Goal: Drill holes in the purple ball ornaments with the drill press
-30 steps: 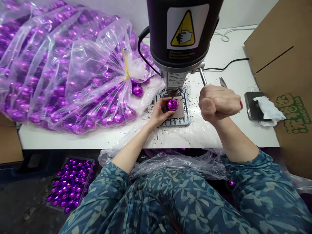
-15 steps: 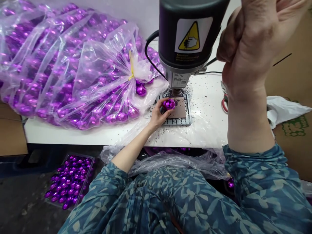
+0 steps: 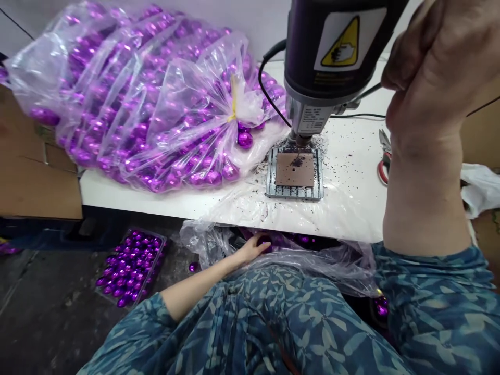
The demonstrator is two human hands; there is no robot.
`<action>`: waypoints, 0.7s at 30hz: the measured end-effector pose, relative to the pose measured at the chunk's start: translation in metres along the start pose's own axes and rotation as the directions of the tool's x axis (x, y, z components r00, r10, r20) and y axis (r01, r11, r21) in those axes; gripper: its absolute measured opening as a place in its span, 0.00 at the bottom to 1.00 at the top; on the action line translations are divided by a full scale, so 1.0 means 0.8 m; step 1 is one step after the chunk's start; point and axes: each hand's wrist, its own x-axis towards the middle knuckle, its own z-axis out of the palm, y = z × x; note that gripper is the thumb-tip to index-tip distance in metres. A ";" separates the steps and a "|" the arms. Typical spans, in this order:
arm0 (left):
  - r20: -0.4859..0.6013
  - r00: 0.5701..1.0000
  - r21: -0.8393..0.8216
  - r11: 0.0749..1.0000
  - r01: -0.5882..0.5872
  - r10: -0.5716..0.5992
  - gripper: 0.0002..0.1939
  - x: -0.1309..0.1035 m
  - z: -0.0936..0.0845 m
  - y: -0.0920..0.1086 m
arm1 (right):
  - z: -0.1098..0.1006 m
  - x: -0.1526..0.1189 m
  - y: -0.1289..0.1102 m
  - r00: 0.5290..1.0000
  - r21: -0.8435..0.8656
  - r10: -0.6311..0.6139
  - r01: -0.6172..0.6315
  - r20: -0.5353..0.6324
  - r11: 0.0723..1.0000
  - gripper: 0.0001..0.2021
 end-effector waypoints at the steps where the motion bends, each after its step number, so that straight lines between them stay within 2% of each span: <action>1: -0.011 0.998 0.051 0.997 0.056 -0.056 0.27 0.004 0.006 -0.001 | 0.000 0.002 0.002 0.998 -0.039 -0.063 0.063 -0.007 0.997 0.23; 4: 0.002 0.999 0.144 0.989 0.035 -0.036 0.29 -0.002 0.003 0.011 | -0.001 0.005 0.008 0.989 -0.081 -0.148 0.148 -0.002 0.986 0.30; 6: 0.052 0.998 0.196 0.980 -0.032 0.022 0.29 -0.018 -0.017 0.031 | -0.001 0.006 0.010 0.987 -0.055 -0.163 0.163 0.014 0.985 0.33; 7: 0.096 0.994 0.212 0.975 -0.073 0.054 0.27 -0.025 -0.035 0.044 | 0.000 0.006 0.011 0.983 -0.050 -0.182 0.184 0.025 0.982 0.35; 9: 0.149 0.976 0.205 0.961 -0.186 0.157 0.17 -0.029 -0.083 0.075 | 0.002 0.006 0.013 0.971 -0.039 -0.237 0.239 0.035 0.970 0.37; 10: 0.132 0.966 0.189 0.950 -0.247 0.224 0.12 -0.024 -0.113 0.092 | 0.004 0.006 0.013 0.962 -0.027 -0.273 0.273 0.032 0.961 0.38; 11: 0.033 0.939 0.173 0.923 -0.342 0.342 0.13 -0.013 -0.144 0.110 | 0.006 0.006 0.013 0.952 -0.020 -0.304 0.305 0.025 0.952 0.39; 12: -0.127 0.869 0.203 0.870 -0.450 0.479 0.12 0.004 -0.177 0.127 | 0.008 0.005 0.013 0.944 -0.021 -0.329 0.329 0.012 0.944 0.40; 13: -0.283 0.759 0.266 0.809 -0.525 0.586 0.11 0.026 -0.207 0.142 | 0.009 0.004 0.013 0.941 -0.034 -0.340 0.340 0.008 0.940 0.40; 14: -0.393 0.654 0.339 0.763 -0.550 0.646 0.10 0.050 -0.235 0.156 | 0.011 0.003 0.013 0.940 -0.054 -0.342 0.342 0.010 0.938 0.41; 15: -0.456 0.597 0.413 0.751 -0.516 0.661 0.11 0.077 -0.258 0.168 | 0.012 0.003 0.013 0.938 -0.075 -0.346 0.346 0.009 0.935 0.41; 16: -0.475 0.604 0.471 0.764 -0.440 0.640 0.10 0.102 -0.276 0.177 | 0.013 0.002 0.013 0.938 -0.092 -0.348 0.347 0.007 0.933 0.42; 18: -0.484 0.673 0.552 0.792 -0.259 0.558 0.09 0.147 -0.297 0.187 | 0.013 0.003 0.013 0.930 -0.076 -0.368 0.366 -0.015 0.927 0.42; 20: -0.464 0.743 0.615 0.779 -0.122 0.482 0.10 0.176 -0.305 0.189 | 0.013 0.003 0.014 0.926 -0.032 -0.376 0.375 -0.034 0.926 0.42; 21: -0.453 0.760 0.638 0.765 -0.089 0.466 0.10 0.184 -0.307 0.188 | 0.013 0.004 0.014 0.929 -0.017 -0.367 0.367 -0.034 0.930 0.42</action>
